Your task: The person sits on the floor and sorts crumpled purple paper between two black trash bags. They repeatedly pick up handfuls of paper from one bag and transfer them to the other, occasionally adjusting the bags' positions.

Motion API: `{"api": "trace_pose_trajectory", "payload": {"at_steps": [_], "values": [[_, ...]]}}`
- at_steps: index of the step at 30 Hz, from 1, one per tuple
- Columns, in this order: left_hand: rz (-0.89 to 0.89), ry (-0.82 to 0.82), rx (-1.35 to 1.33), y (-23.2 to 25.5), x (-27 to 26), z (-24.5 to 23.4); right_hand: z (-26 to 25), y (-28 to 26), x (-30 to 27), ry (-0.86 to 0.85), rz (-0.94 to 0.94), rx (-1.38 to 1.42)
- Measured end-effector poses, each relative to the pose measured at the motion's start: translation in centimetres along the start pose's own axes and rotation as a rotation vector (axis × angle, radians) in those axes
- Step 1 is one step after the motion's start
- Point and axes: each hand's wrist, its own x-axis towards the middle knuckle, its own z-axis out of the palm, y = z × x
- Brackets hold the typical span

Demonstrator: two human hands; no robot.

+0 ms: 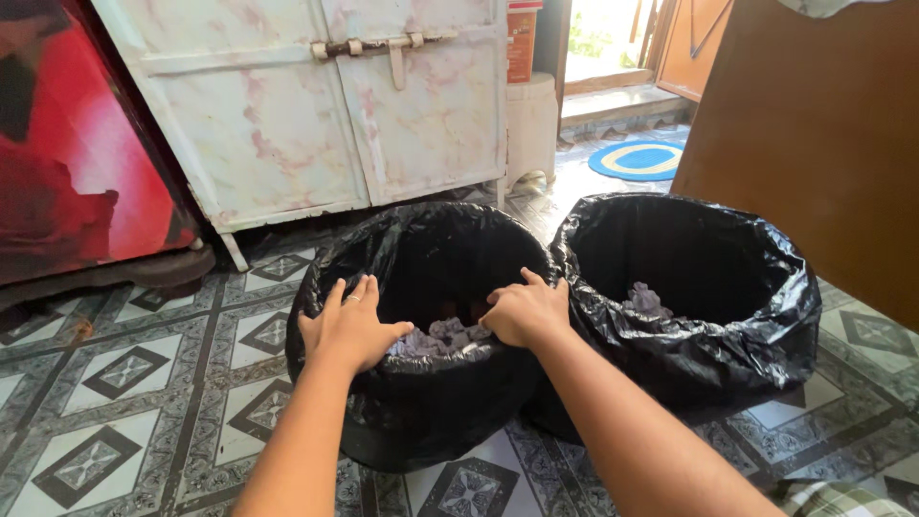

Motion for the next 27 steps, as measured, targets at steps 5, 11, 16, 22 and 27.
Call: {"api": "trace_pose_trajectory", "payload": {"at_steps": [5, 11, 16, 22, 27], "values": [[-0.007, -0.067, 0.083, 0.6, 0.1, -1.3, -0.5, -0.3, -0.3, 0.013, -0.001, 0.025], [0.021, -0.058, 0.048, 0.3, 1.0, -2.1, -0.8, -0.9, -0.7, 0.068, 0.045, 0.068], [0.050, -0.068, 0.048, -0.4, 3.1, -2.1, -1.0, -2.0, -0.3, 0.075, 0.133, 0.123], [0.085, -0.048, 0.050, -1.1, 4.9, -1.7, -1.4, -3.0, 0.5, 0.070, 0.177, 0.073], [0.082, -0.035, 0.069, -1.1, 5.1, -1.5, -1.2, -3.2, 0.7, 0.082, 0.188, 0.023]]}}
